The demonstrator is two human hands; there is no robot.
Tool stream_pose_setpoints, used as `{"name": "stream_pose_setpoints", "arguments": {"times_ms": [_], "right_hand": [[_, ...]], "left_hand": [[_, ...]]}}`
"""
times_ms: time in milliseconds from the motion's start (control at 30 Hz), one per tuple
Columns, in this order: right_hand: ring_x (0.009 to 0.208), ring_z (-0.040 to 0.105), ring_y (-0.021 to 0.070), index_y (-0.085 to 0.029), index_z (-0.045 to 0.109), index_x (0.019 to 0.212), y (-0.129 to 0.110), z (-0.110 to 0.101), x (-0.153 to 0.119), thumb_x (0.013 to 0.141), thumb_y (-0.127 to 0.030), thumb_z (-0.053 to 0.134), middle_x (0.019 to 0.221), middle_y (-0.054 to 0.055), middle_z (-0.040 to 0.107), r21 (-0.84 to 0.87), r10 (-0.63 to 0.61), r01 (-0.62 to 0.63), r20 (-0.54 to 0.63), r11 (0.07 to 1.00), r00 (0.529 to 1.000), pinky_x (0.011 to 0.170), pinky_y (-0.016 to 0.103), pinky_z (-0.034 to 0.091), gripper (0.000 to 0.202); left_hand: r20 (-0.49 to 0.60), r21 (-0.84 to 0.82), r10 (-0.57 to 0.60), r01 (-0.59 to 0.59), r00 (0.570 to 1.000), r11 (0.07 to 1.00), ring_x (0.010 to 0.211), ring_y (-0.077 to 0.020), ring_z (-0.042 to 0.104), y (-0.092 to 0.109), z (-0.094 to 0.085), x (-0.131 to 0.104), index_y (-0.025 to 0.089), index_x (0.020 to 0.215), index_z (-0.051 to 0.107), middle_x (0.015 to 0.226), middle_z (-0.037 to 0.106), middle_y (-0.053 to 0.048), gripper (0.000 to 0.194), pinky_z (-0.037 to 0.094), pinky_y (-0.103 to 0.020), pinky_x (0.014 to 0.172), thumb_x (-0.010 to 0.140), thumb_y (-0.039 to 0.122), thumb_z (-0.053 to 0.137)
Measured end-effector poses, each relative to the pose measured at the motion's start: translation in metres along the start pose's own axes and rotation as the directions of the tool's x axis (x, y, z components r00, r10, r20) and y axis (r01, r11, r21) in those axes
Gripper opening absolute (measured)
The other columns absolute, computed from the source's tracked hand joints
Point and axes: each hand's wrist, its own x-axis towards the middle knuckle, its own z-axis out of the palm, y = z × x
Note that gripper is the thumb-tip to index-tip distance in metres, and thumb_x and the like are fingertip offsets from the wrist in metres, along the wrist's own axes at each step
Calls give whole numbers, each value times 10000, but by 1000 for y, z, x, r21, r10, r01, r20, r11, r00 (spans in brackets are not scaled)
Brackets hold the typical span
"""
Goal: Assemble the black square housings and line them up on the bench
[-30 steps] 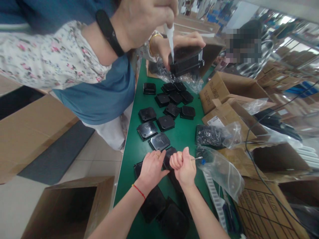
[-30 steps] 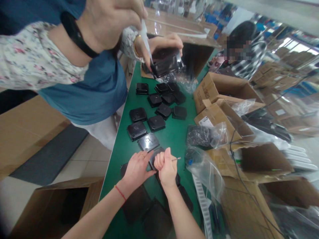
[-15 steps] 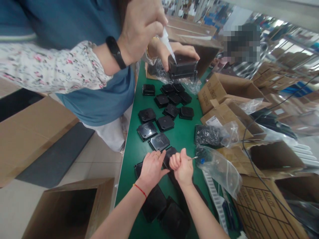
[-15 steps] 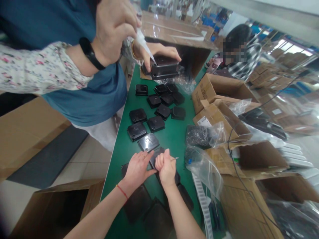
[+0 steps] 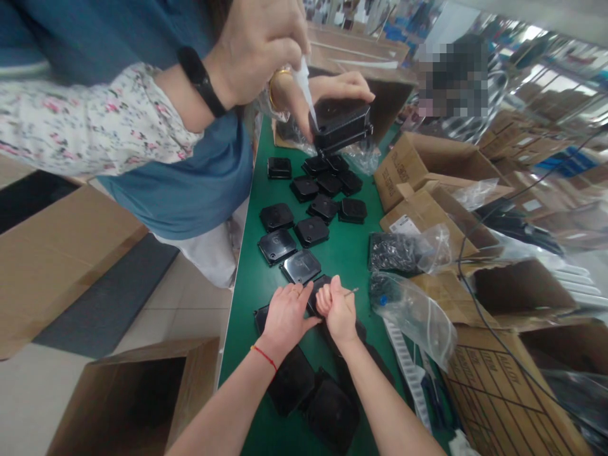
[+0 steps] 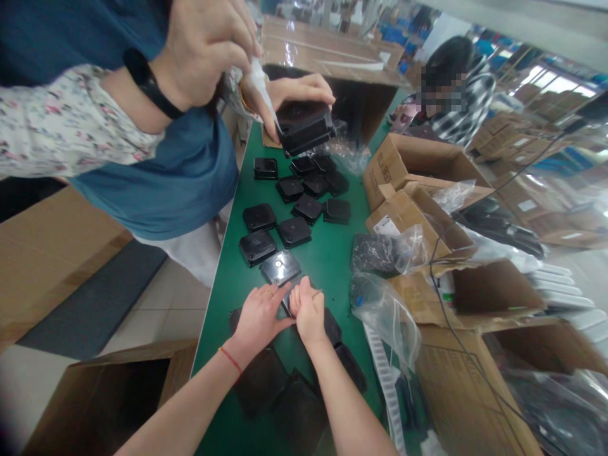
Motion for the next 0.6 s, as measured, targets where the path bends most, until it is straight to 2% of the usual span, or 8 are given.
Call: {"name": "stream_pose_setpoints", "arguments": {"times_ms": [67,133,267,433,600], "right_hand": [[329,168,56,-239,296,418,-3,1,3,859,-676,560,364,-96,216,61,21,-21,-11,998,1000,362,265,89,675],[327,166,59,-243,287,423,-4,2,3,867,-685,537,368,-97,212,107,-7,9,-27,994,1000,356,262,95,675],[345,203,57,-230,318,412,-1,2,1,852,-684,566,365,-86,252,-2,-19,19,-6,1000,1000,373,258,122,679],[324,170,56,-237,279,415,1,-1,-1,869,-684,533,362,-95,206,99,-2,5,-31,995,1000,357,258,100,686],[334,184,52,-231,307,406,0,0,0,835,-683,590,353,-92,228,-1,37,-37,17,999,999,367,258,99,684]], "left_hand": [[6,0,-2,2,1000,1000,1112,-308,602,0,0,0,133,1362,507,1217,652,-141,749,490,-467,932,742,425,808],[8,1,4,-4,1000,1000,1090,-305,608,-1,1,1,137,1365,504,1206,656,-136,751,493,-463,917,742,425,809],[-1,10,3,-3,1000,1000,1102,-307,603,-1,2,1,137,1365,503,1212,654,-137,715,483,-463,935,771,419,784],[6,20,10,-11,1000,1000,1083,-302,609,-1,2,0,140,1365,496,1204,655,-130,744,486,-454,917,754,439,796],[-7,23,10,-10,1000,1000,1121,-307,596,-1,2,1,144,1360,502,1230,649,-139,729,475,-454,939,761,443,790]]}}
